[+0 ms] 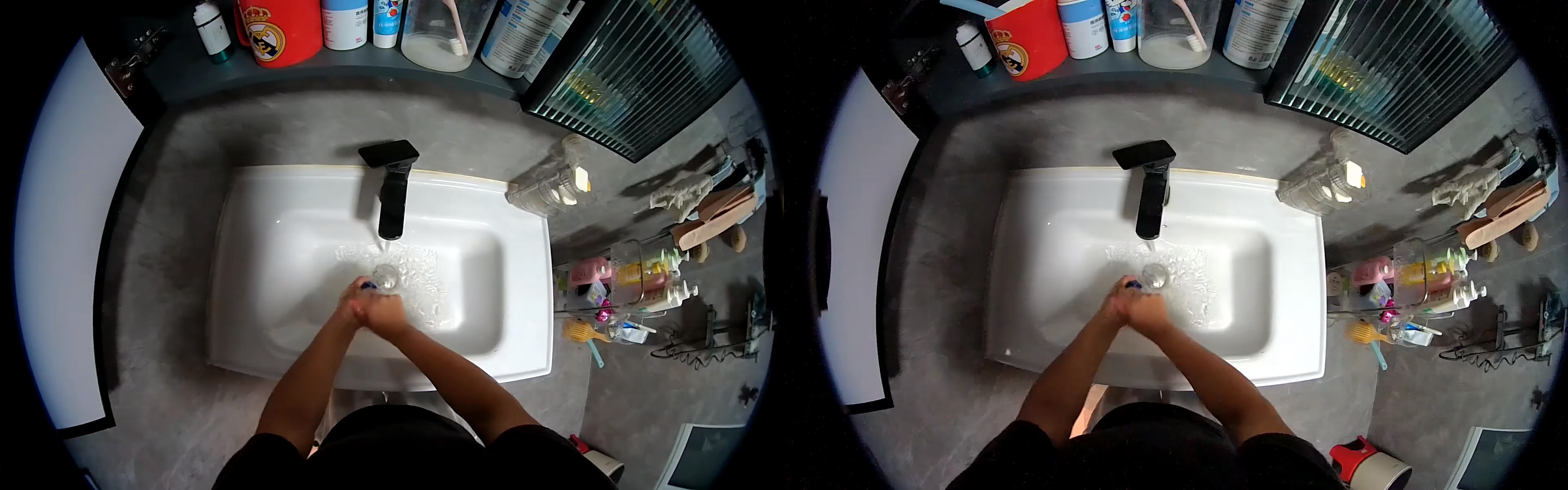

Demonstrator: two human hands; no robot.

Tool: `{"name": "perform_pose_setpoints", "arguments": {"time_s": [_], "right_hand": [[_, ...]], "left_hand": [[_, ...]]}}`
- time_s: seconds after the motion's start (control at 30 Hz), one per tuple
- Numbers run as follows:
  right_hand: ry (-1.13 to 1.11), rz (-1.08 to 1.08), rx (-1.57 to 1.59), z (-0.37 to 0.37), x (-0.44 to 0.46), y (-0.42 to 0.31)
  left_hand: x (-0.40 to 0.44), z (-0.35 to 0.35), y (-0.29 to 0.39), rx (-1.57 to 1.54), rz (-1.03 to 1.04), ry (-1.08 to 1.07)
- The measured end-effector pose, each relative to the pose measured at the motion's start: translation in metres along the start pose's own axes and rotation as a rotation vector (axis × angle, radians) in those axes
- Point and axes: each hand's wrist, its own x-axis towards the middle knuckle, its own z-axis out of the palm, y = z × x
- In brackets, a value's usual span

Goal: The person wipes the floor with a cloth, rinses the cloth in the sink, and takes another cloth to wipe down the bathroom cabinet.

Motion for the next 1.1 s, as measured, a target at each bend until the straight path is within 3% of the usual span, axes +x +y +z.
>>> {"name": "perform_pose_setpoints", "arguments": {"time_s": [0.03,0.07,0.17,0.23,0.3,0.33,0.37,0.43,0.47,0.53,0.63,0.67,0.77,0.83,0.87,0.9,0.97,1.0,1.07,1.1], "right_hand": [[0.03,0.19,0.038,0.008,0.004,0.023],[0.062,0.378,0.08,0.009,0.009,0.045],[0.299,0.573,0.219,-0.005,0.0,0.089],[0.371,0.485,-0.071,0.007,-0.011,0.082],[0.375,0.351,0.039,0.044,-0.018,0.068],[0.193,0.492,0.466,0.037,-0.012,0.051],[-0.002,0.617,0.893,0.021,-0.004,0.027],[0.211,0.561,0.862,0.011,-0.001,-0.015],[0.245,0.431,0.82,-0.006,-0.003,-0.025],[0.316,0.171,0.729,-0.033,-0.004,-0.038],[0.24,-0.008,0.496,-0.038,-0.001,-0.036],[0.139,0.132,0.374,-0.037,0.001,-0.031],[0.093,0.104,0.093,0.003,0.009,0.031],[0.212,0.417,0.153,-0.017,0.02,0.048],[0.233,0.437,0.165,-0.019,0.02,0.06],[0.251,0.455,0.176,-0.017,0.017,0.075],[0.395,0.649,0.16,-0.013,0.005,0.088],[0.41,0.655,-0.012,0.0,-0.005,0.087],[0.196,0.492,0.21,0.013,-0.015,0.077],[0.088,0.406,0.318,0.018,-0.017,0.07]], "left_hand": [[-0.006,0.007,0.004,-0.022,-0.021,0.031],[-0.009,0.005,0.012,0.266,-0.069,0.152],[-0.051,0.056,0.033,0.686,-0.044,0.364],[-0.027,0.015,0.017,0.899,0.093,0.32],[0.008,-0.025,-0.012,1.045,0.27,0.281],[-0.035,0.045,0.008,0.712,-0.039,0.383],[-0.009,0.02,-0.008,0.495,-0.024,0.308],[0.013,-0.015,-0.007,0.046,-0.177,-0.031],[0.009,-0.004,-0.005,-0.045,-0.098,-0.044],[0.019,-0.007,0.004,-0.08,-0.155,0.031],[0.027,-0.008,0.005,-0.176,-0.214,-0.019],[0.031,-0.002,-0.001,-0.202,-0.209,-0.079],[0.0,0.021,-0.012,0.385,0.307,-0.129],[0.001,0.039,-0.001,0.169,-0.103,0.007],[-0.011,0.049,0.006,0.215,-0.161,0.081],[-0.004,0.028,0.012,0.365,-0.204,0.061],[-0.031,0.052,0.023,0.627,-0.039,0.43],[-0.03,0.048,0.023,0.637,-0.042,0.443],[-0.025,0.029,0.021,0.659,-0.052,0.467],[-0.021,0.022,0.017,0.531,-0.104,0.366]]}}
